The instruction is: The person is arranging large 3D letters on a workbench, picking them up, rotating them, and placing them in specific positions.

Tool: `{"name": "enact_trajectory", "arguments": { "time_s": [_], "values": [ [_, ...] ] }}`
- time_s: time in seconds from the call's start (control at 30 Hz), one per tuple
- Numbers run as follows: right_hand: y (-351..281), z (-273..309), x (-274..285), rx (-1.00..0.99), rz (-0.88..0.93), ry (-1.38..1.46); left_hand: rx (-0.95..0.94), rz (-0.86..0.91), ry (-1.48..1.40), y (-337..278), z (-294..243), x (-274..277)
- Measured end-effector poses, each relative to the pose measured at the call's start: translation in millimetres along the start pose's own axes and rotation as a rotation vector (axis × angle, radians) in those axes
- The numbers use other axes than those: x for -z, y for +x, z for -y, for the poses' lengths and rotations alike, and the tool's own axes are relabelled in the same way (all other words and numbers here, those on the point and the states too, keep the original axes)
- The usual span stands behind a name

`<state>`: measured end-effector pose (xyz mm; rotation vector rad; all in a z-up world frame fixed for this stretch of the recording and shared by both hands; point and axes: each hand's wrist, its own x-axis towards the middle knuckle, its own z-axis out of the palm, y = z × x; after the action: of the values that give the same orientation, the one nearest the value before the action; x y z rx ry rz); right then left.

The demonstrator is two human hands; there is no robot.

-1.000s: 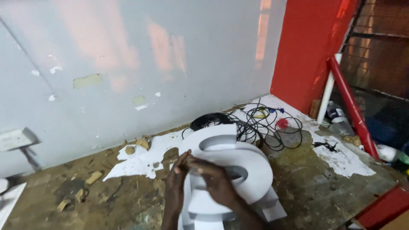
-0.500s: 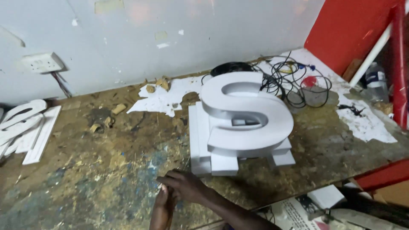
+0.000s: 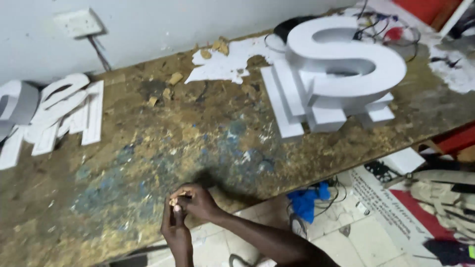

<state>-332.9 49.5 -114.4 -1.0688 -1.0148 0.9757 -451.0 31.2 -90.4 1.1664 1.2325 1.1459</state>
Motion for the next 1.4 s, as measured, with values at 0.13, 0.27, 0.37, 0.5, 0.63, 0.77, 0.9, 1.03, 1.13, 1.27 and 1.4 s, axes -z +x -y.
{"name": "enact_trajectory", "arguments": {
  "time_s": [0.13,0.27,0.37,0.5,0.63,0.77,0.9,1.03,1.13,1.27,1.4],
  "values": [
    [-6,0,-88,-0.536,-0.02,0.475,-0.33,-0.122,0.149,-4,-10,83],
    [-10,-8,-139,-0.665,0.0,0.492,-0.397,-0.072,0.292,-5,-11,142],
    [2,-8,-162,-0.66,0.166,0.428,-0.455,-0.223,0.304,13,-3,166],
    [12,-17,-205,-0.519,0.528,0.402,-0.335,-0.498,0.069,41,20,210],
    [49,-65,-242,-0.481,0.608,0.361,-0.014,-0.6,-0.055,85,23,247],
    [96,-78,-252,-0.336,0.662,0.288,0.128,-0.285,-0.856,132,41,274],
    [161,-74,-245,-0.353,0.789,0.325,0.205,0.095,-1.003,201,44,285],
    [205,-95,-239,-0.344,0.894,0.212,0.274,0.148,-0.936,239,22,274],
    [241,-104,-244,-0.286,0.775,0.064,0.263,0.124,-0.813,279,12,265],
    [252,-131,-255,-0.333,0.581,0.257,0.2,0.065,-0.608,298,30,256],
    [247,-168,-280,-0.369,0.45,0.234,0.052,-0.042,-0.455,308,40,266]
  ]
}}
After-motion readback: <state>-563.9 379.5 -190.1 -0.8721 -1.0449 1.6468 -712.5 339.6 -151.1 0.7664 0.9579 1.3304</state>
